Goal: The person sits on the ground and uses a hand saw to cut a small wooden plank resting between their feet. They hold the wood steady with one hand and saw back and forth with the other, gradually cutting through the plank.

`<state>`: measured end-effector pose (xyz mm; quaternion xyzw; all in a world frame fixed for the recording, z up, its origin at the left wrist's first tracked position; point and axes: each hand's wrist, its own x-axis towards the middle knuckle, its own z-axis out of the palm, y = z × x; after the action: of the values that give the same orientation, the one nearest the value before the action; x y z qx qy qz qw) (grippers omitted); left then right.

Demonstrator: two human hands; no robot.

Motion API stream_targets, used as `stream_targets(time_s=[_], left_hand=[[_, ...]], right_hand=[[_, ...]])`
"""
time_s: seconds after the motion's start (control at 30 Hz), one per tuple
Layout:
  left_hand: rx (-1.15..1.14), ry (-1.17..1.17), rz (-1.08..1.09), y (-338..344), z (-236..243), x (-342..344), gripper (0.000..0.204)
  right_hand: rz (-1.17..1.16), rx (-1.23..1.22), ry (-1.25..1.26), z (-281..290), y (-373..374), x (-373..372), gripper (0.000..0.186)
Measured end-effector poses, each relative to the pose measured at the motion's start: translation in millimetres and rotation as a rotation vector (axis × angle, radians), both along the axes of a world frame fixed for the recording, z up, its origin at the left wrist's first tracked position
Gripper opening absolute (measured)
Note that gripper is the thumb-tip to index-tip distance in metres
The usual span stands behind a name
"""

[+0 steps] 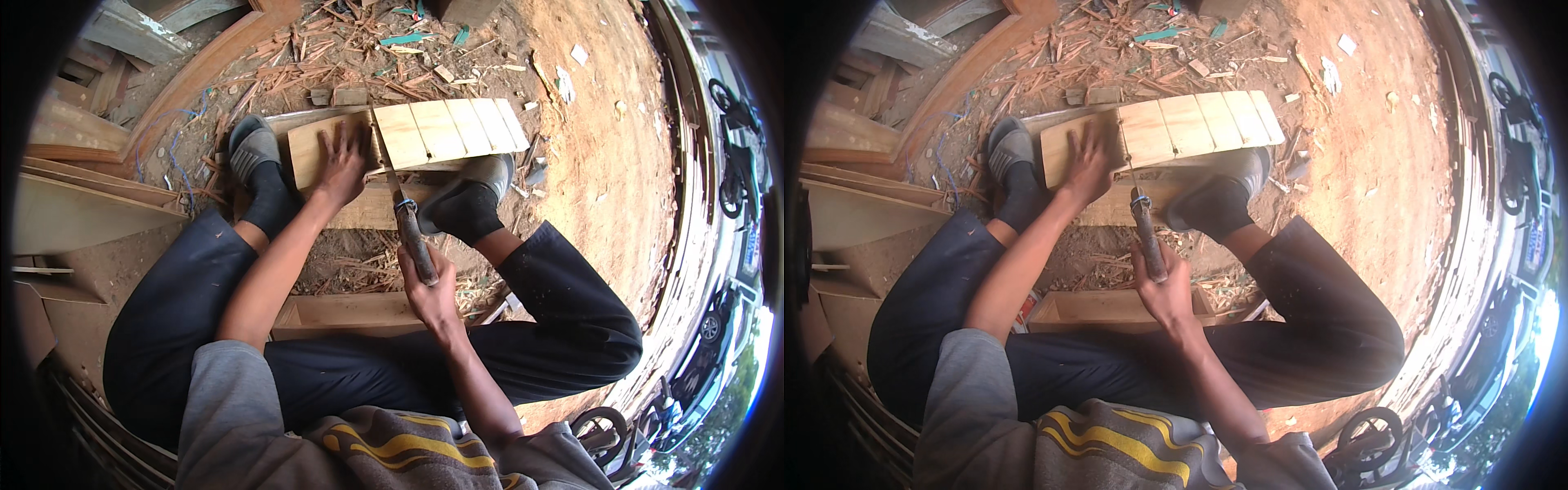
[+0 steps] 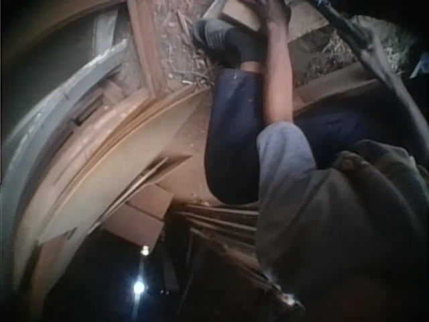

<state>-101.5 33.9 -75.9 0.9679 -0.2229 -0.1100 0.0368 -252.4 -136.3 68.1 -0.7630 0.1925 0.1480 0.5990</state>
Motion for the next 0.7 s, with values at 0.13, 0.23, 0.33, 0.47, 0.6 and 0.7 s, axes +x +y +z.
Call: stream_targets(time_s=[0.13, 0.23, 0.33, 0.47, 0.6, 0.7], left_hand=[[-0.088, 0.026, 0.015, -2.1, 5.5, 2.4, 0.087], [0.211, 0.111, 0.010, -14.6, 12.8, 5.0, 0.084], [0.357, 0.023, -0.053, -20.5, 5.9, 2.0, 0.083], [0.386, -0.082, -0.027, -27.9, 2.6, -3.2, 0.087], [0.388, -0.074, -0.017, -30.4, -1.1, -1.8, 0.088], [0.384, -0.067, -0.020, -30.3, -1.2, -0.3, 0.089]], right_hand=[[0.024, -0.009, 0.037, 7.1, -4.6, -0.8, 0.023], [-0.010, 0.001, -0.035, -0.3, 0.1, -2.2, 0.023], [-0.021, 0.027, 0.014, 7.4, 1.0, 2.3, 0.021], [0.007, -0.019, 0.016, 0.6, -6.1, 1.1, 0.020], [0.032, -0.011, -0.040, -0.8, -3.2, -1.7, 0.019], [0.016, 0.015, -0.002, -0.2, -4.1, -1.9, 0.019]])
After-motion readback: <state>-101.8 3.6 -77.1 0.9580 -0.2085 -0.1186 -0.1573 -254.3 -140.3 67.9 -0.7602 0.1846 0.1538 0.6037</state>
